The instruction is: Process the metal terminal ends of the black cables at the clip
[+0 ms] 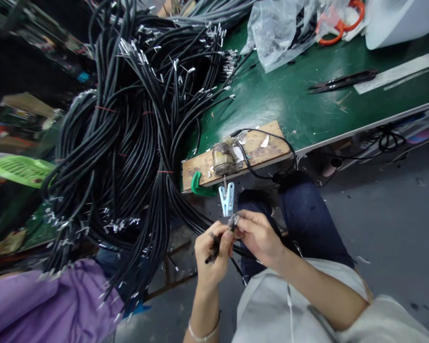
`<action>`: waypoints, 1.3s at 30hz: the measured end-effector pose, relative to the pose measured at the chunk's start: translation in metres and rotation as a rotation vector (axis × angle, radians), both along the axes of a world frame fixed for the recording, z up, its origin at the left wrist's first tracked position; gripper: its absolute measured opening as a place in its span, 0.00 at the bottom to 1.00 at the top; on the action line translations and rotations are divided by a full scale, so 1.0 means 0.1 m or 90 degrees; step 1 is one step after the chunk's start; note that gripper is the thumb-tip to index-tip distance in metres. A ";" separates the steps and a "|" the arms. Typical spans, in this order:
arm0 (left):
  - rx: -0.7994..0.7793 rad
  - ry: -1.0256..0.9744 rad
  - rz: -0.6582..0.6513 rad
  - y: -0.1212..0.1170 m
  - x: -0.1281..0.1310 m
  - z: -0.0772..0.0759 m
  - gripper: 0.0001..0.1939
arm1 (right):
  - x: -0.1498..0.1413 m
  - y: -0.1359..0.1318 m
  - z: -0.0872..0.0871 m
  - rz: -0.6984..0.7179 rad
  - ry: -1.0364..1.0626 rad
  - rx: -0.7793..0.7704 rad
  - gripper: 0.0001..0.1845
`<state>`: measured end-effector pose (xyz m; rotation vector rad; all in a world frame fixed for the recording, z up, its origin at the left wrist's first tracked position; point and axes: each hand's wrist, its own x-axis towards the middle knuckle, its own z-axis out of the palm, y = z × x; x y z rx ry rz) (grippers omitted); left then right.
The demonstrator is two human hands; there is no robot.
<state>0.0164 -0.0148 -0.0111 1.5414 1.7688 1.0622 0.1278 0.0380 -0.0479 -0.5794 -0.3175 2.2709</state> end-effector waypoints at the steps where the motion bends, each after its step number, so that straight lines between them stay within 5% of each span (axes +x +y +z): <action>1: -0.013 -0.011 -0.006 0.00 -0.01 0.01 0.14 | 0.02 0.01 -0.02 0.001 -0.024 0.049 0.12; 6: -0.063 -0.039 -0.003 0.01 -0.03 0.05 0.18 | 0.14 0.06 -0.04 -0.049 -0.161 0.247 0.11; 13: -0.040 0.017 -0.071 0.04 0.04 0.07 0.17 | 0.16 0.15 0.07 -0.101 -0.397 0.342 0.09; 20: -0.106 -0.074 -0.019 0.04 0.01 0.05 0.22 | 0.24 0.27 -0.01 -0.016 -0.197 0.459 0.10; 28: -0.050 -0.092 0.018 -0.03 -0.02 0.01 0.16 | -0.05 -0.01 -0.03 -0.074 -0.176 0.250 0.16; 30: -0.034 -0.077 0.046 -0.05 0.01 -0.02 0.15 | -0.09 -0.07 -0.03 -0.186 -0.306 0.333 0.12; 34: -0.053 -0.084 0.118 -0.05 0.10 -0.03 0.18 | -0.04 -0.01 -0.07 -0.430 -0.509 0.678 0.03; 39: -0.066 -0.087 0.148 0.00 0.08 -0.05 0.19 | 0.13 0.03 -0.07 -0.358 -0.465 0.863 0.07</action>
